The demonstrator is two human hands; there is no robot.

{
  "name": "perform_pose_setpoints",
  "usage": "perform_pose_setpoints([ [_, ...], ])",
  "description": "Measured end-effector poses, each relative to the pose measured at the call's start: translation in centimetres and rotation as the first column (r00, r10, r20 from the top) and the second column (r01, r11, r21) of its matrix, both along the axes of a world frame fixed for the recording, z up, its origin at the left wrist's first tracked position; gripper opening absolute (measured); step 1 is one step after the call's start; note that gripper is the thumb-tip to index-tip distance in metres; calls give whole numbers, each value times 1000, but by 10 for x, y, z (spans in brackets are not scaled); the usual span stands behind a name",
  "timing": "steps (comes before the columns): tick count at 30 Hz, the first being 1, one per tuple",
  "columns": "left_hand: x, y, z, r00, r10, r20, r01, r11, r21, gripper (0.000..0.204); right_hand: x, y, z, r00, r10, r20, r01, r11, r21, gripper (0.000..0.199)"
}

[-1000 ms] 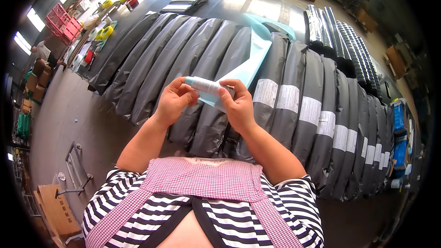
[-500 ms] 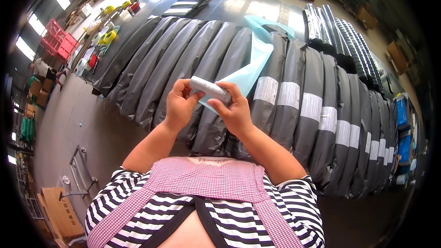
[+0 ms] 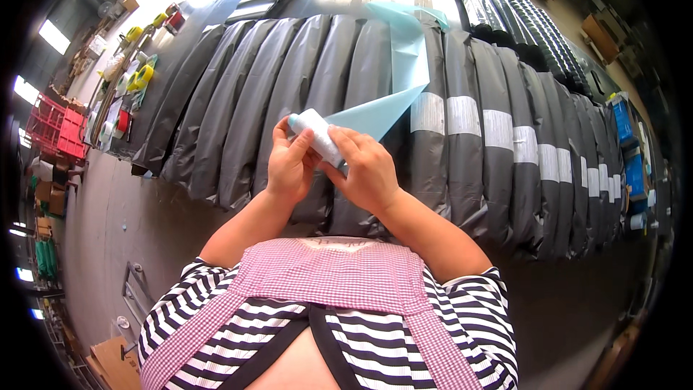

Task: The person applies labels to long, cylindrical objects wrapped in black plastic, using a roll of labels and a blue pen to mark a sheet of paper.

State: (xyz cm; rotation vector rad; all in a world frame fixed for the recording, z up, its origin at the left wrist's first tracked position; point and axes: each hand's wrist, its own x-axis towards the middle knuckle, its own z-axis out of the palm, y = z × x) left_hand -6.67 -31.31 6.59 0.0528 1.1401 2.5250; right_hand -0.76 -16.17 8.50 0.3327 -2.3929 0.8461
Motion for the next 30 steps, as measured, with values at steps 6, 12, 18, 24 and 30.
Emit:
perform_pose_setpoints([
  [6, -15, -21, -19, 980, -119, 157, 93, 982, 164, 46, 0, -30, 1, 995, -1, -95, 16, 988, 154, 57],
  [12, -14, -30, -13, 946, -233, 227, 150, 932, 331, 35, 2, -47, 0, 999, -33, 21, 31, 996, 79, 58],
  [18, -20, -44, -4, 957, -287, 38, 276, 944, 180, 37, 7, -48, 10, 990, 43, 132, -2, 955, -295, 60],
  [24, -10, -41, -11, 968, -247, -52, 252, 947, 197, 34, 10, -54, 3, 989, -5, 147, 69, 901, -427, 45],
  [30, -2, -34, -8, 946, -312, -89, 325, 920, 221, 33, 14, -56, -5, 996, 12, 88, 39, 832, -553, 25],
])
